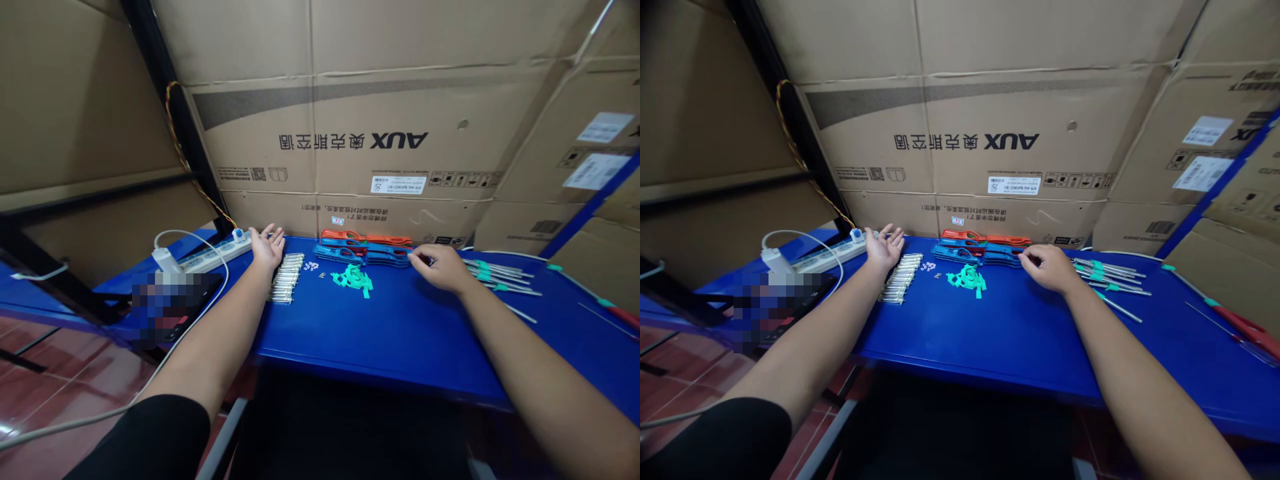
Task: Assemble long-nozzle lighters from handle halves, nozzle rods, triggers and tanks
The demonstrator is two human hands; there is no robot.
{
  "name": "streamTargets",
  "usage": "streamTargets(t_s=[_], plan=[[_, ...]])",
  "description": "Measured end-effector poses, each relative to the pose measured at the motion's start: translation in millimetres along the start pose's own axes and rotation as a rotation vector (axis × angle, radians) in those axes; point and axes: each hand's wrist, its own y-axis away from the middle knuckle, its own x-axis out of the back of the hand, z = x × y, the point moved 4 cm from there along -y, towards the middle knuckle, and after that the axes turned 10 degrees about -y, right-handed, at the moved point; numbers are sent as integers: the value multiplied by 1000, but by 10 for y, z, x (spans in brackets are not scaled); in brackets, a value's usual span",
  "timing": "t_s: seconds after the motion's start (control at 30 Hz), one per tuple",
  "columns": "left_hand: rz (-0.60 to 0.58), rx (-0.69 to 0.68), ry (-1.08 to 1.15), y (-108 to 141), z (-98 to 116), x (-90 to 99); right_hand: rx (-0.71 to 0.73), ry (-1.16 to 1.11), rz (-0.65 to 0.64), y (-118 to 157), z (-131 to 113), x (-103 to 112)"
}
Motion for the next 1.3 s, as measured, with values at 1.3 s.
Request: streamTargets(t_s=[1.3], plan=[[-249,-423,-1762,50,-115,-429,25,-3,-49,0,-8,-11]])
